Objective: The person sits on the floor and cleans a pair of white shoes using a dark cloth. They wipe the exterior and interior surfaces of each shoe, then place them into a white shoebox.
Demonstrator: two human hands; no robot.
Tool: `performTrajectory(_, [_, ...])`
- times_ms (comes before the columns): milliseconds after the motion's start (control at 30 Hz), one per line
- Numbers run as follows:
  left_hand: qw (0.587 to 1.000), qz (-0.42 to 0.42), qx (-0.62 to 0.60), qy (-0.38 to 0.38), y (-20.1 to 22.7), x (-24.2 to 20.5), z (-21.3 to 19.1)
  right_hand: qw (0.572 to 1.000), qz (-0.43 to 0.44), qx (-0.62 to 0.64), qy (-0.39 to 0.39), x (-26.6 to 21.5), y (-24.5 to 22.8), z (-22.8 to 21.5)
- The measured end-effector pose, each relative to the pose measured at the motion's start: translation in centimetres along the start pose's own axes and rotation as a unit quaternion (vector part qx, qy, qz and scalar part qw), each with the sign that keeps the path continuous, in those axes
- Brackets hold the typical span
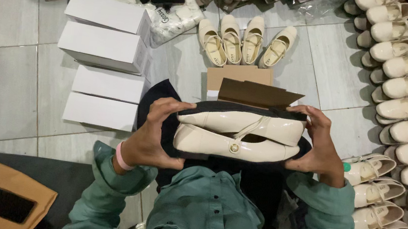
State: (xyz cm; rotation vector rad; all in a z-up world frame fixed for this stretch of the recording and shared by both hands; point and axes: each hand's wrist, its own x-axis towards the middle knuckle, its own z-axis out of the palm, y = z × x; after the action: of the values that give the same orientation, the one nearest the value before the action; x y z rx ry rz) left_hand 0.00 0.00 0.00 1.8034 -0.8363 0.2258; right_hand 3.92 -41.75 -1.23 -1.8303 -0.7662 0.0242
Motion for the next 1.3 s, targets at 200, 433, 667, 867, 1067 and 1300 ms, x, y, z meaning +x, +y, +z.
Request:
performTrajectory(200, [0.998,0.046,0.045,0.008,1.0,0.7,-0.3,0.999,-0.039,-0.002,0.012,-0.4,-0.6,0.0])
performTrajectory(433, [0.996,0.057,0.075,-0.004,0.9,0.6,-0.4,0.991,-0.103,-0.067,0.053,-0.5,-0.9,0.3])
performTrajectory(667, [0.992,0.079,0.101,-0.002,0.5,0.4,-0.3,0.977,-0.149,-0.128,0.083,-0.8,-0.8,0.5])
performTrajectory(867, [0.992,0.074,0.1,0.003,0.4,0.3,0.1,0.973,-0.163,-0.141,0.088,-1.1,-0.8,0.4])
performTrajectory(1067, [0.995,0.069,0.068,0.015,0.7,0.2,0.5,0.976,-0.162,-0.117,0.084,-1.3,-1.8,0.5])
performTrajectory(1300, [0.995,0.078,0.064,0.016,0.6,0.2,0.6,0.977,-0.161,-0.112,0.09,-1.5,-2.1,0.7])
